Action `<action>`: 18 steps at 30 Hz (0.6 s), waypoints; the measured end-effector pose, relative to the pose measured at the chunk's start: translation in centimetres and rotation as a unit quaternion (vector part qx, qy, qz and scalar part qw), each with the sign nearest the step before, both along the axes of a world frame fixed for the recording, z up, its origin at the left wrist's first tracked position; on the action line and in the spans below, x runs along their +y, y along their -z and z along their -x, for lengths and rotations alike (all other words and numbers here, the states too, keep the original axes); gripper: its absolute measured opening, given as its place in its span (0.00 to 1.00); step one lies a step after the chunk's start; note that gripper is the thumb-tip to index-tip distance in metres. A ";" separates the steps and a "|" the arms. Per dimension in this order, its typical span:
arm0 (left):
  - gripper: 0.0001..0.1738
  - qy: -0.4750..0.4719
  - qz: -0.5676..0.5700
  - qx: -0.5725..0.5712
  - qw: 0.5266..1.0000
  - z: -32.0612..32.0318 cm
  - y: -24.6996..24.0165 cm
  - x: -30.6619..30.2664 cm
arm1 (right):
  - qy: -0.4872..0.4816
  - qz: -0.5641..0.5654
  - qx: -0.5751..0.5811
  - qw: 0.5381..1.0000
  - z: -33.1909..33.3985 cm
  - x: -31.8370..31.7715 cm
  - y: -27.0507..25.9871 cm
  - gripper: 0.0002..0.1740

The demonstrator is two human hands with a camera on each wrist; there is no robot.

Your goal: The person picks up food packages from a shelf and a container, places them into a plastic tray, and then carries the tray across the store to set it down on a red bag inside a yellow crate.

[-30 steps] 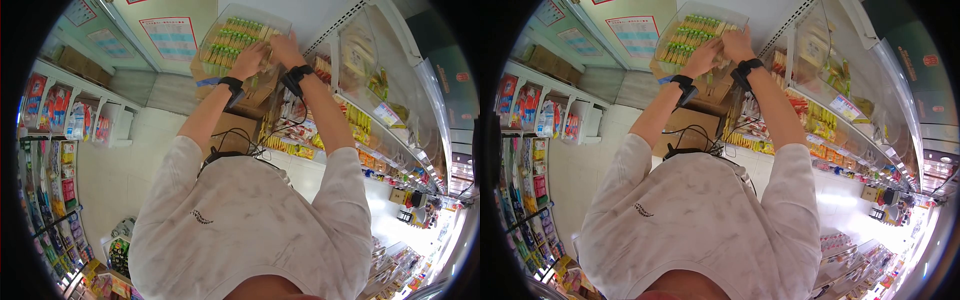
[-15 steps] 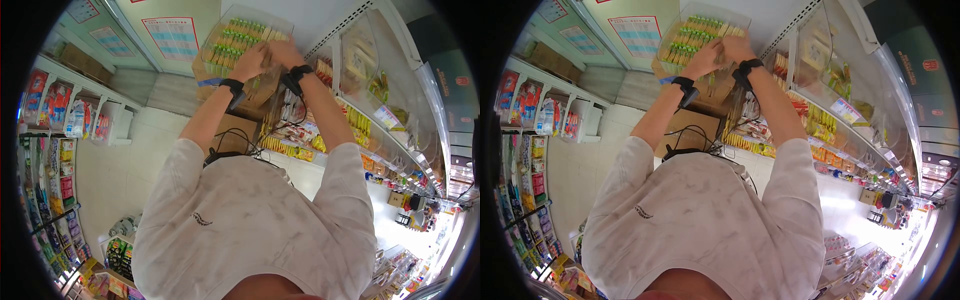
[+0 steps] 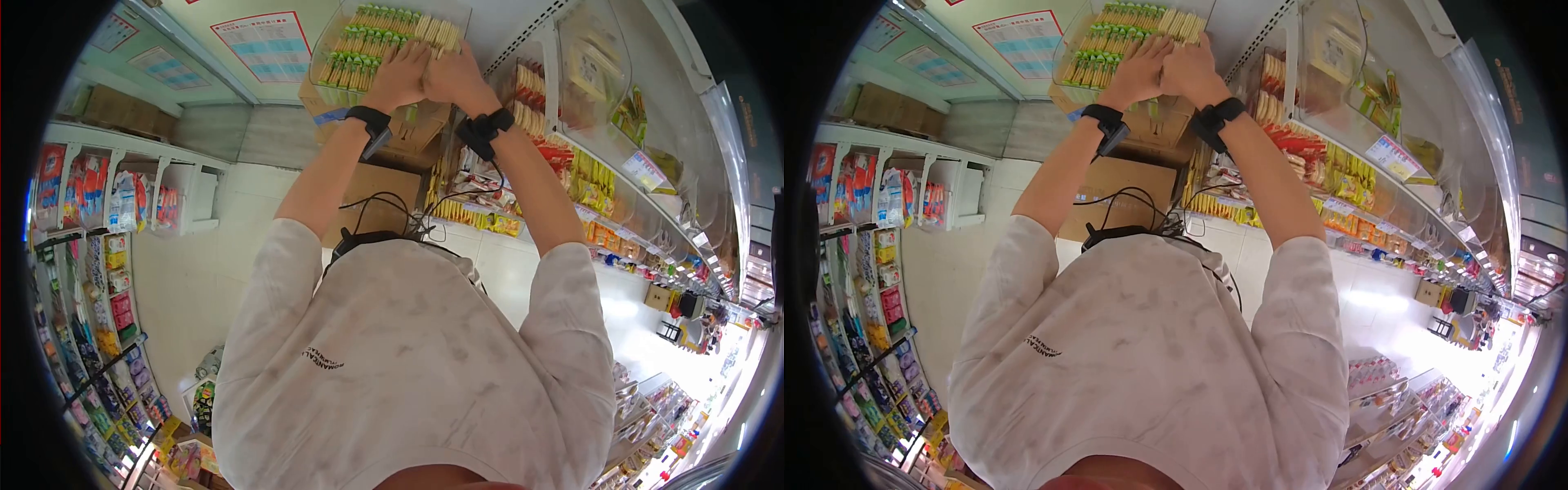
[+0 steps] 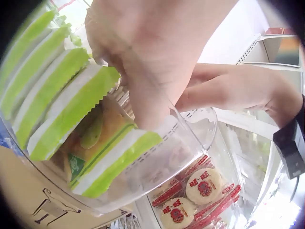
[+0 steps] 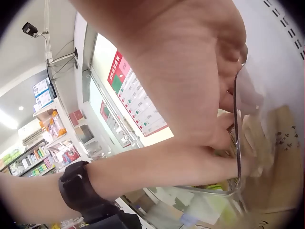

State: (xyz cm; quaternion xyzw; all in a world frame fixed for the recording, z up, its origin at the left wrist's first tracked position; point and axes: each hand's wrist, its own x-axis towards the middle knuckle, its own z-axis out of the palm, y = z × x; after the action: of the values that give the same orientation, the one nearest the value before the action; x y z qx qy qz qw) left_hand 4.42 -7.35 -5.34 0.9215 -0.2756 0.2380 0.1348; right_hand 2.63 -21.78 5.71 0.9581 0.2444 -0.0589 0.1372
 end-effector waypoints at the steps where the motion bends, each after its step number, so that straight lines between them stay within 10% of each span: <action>1: 0.46 -0.001 -0.014 0.022 1.000 0.3 -0.2 0.0 | 0.002 0.013 0.004 1.000 0.3 0.2 0.1 0.15; 18: 0.32 0.035 0.032 0.148 0.988 5.5 -4.0 4.4 | -0.075 -0.121 -0.090 0.986 2.6 -0.6 1.6 0.10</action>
State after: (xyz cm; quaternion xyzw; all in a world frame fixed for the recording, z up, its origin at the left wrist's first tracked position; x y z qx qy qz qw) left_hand -1.04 -2.98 -1.39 0.9316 -0.2771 0.1027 0.2115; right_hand 0.08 -22.41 4.16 0.9480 0.3076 0.0683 0.0455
